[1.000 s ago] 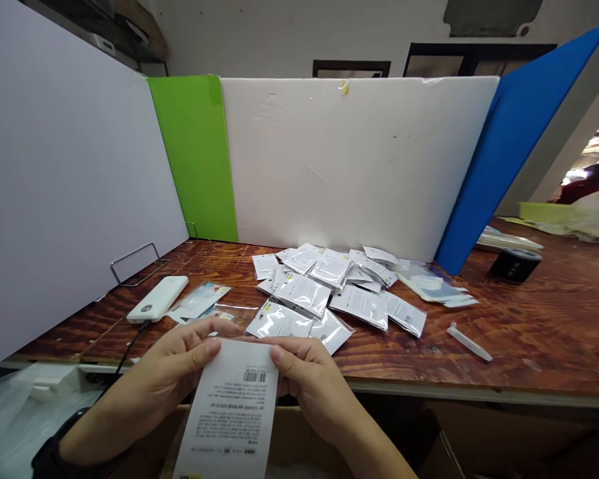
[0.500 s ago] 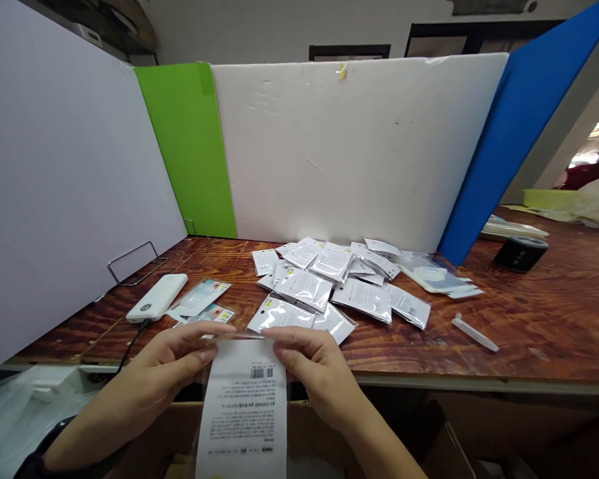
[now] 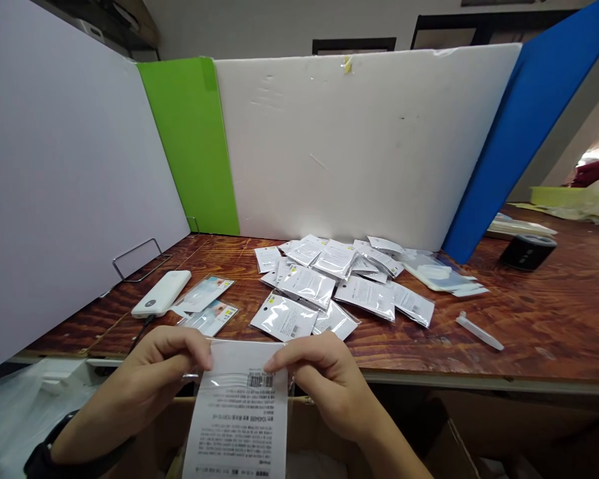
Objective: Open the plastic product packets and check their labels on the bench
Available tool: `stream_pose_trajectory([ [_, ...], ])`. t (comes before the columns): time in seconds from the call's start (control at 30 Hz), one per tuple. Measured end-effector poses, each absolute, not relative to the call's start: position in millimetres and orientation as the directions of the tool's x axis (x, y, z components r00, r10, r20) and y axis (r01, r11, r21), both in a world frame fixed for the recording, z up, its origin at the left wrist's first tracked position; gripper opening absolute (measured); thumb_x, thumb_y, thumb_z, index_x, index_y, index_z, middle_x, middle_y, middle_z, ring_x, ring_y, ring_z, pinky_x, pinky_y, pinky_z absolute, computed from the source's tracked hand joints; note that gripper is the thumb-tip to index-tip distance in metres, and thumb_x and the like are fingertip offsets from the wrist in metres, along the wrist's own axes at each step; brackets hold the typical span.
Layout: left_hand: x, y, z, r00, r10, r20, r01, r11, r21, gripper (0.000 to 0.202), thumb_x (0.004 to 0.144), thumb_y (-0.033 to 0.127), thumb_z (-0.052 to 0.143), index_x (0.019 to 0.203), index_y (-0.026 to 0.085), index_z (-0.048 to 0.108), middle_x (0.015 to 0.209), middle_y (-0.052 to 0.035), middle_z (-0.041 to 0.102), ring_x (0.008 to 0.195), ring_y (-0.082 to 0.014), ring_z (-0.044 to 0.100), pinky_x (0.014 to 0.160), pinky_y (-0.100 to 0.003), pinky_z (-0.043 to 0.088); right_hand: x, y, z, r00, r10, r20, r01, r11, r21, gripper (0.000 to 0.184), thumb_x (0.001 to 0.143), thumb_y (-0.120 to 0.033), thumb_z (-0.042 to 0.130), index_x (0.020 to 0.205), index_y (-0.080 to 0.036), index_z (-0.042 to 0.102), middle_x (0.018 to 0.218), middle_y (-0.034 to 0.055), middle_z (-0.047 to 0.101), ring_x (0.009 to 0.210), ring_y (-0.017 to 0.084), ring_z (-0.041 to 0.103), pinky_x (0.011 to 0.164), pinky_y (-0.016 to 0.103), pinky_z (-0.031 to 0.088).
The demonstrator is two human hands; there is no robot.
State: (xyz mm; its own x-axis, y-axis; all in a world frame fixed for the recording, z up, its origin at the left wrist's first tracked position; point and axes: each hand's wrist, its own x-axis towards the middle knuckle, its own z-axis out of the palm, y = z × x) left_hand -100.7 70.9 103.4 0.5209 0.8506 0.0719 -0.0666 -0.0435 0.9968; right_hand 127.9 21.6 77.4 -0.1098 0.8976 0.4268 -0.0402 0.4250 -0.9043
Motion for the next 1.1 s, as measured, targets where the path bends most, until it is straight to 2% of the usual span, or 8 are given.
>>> stream_pose_trajectory([
  [0.2, -102, 68, 105, 0.542, 0.836, 0.082, -0.074, -0.050, 0.996, 0.021, 0.069, 0.010, 0.058, 0.064, 0.022, 0.074, 0.064, -0.0008, 0.066, 0.063, -0.0144, 0.054, 0.059, -0.024, 0.041, 127, 21, 74, -0.084, 0.907, 0.412, -0.059, 0.408, -0.911, 0.033, 0.070, -0.008, 0.053, 0.073, -0.030, 0.077, 0.063, -0.0016, 0.070, 0.057, 0.014, 0.059, 0.054, 0.024, 0.044],
  [0.43, -105, 65, 106, 0.572, 0.811, 0.123, -0.081, -0.093, 0.992, 0.022, 0.071, 0.012, 0.057, 0.068, 0.023, 0.076, 0.067, -0.0010, 0.068, 0.065, -0.0155, 0.057, 0.062, -0.025, 0.042, 130, 24, 63, -0.117, 0.918, 0.380, -0.172, 0.358, -0.918, 0.026, 0.075, -0.012, 0.054, 0.076, -0.026, 0.076, 0.067, 0.0002, 0.068, 0.059, 0.013, 0.055, 0.055, 0.024, 0.039],
  [0.73, -106, 64, 107, 0.566, 0.810, 0.153, -0.070, -0.138, 0.988, 0.020, 0.076, 0.014, 0.059, 0.067, 0.023, 0.075, 0.066, -0.0009, 0.068, 0.064, -0.0158, 0.057, 0.062, -0.025, 0.042, 128, 26, 63, -0.100, 0.942, 0.321, -0.238, 0.291, -0.927, 0.016, 0.076, -0.021, 0.060, 0.074, -0.023, 0.075, 0.067, 0.0023, 0.065, 0.058, 0.014, 0.051, 0.053, 0.025, 0.038],
  [0.83, -105, 64, 110, 0.579, 0.799, 0.164, -0.098, -0.132, 0.986, 0.020, 0.073, 0.015, 0.059, 0.065, 0.023, 0.075, 0.065, -0.0016, 0.069, 0.064, -0.0171, 0.059, 0.062, -0.026, 0.044, 127, 25, 67, -0.137, 0.941, 0.309, -0.304, 0.257, -0.917, 0.016, 0.075, -0.030, 0.062, 0.075, -0.022, 0.075, 0.065, 0.0035, 0.065, 0.058, 0.016, 0.053, 0.053, 0.026, 0.039],
  [0.93, -102, 63, 112, 0.589, 0.783, 0.201, -0.093, -0.181, 0.979, 0.018, 0.075, 0.021, 0.061, 0.065, 0.023, 0.075, 0.064, -0.0027, 0.070, 0.064, -0.0190, 0.061, 0.062, -0.028, 0.046, 124, 24, 72, -0.134, 0.946, 0.296, -0.330, 0.239, -0.913, 0.024, 0.074, -0.043, 0.065, 0.071, -0.020, 0.072, 0.061, 0.0033, 0.061, 0.055, 0.016, 0.052, 0.050, 0.027, 0.039],
  [1.03, -99, 60, 114, 0.548, 0.815, 0.189, 0.027, -0.243, 0.970, 0.010, 0.073, 0.021, 0.070, 0.065, 0.025, 0.076, 0.064, -0.0017, 0.071, 0.062, -0.0175, 0.061, 0.059, -0.026, 0.047, 122, 22, 74, -0.103, 0.968, 0.229, -0.277, 0.193, -0.941, 0.017, 0.071, -0.033, 0.075, 0.067, -0.019, 0.066, 0.059, -0.0011, 0.057, 0.051, 0.011, 0.047, 0.048, 0.022, 0.036],
  [1.1, -98, 59, 114, 0.520, 0.840, 0.156, 0.066, -0.221, 0.973, 0.010, 0.070, 0.018, 0.073, 0.069, 0.027, 0.077, 0.071, -0.0014, 0.074, 0.065, -0.0176, 0.064, 0.061, -0.025, 0.049, 122, 23, 73, -0.135, 0.971, 0.197, -0.298, 0.150, -0.943, 0.013, 0.071, -0.027, 0.076, 0.071, -0.019, 0.066, 0.062, -0.0015, 0.059, 0.054, 0.010, 0.049, 0.050, 0.021, 0.037],
])
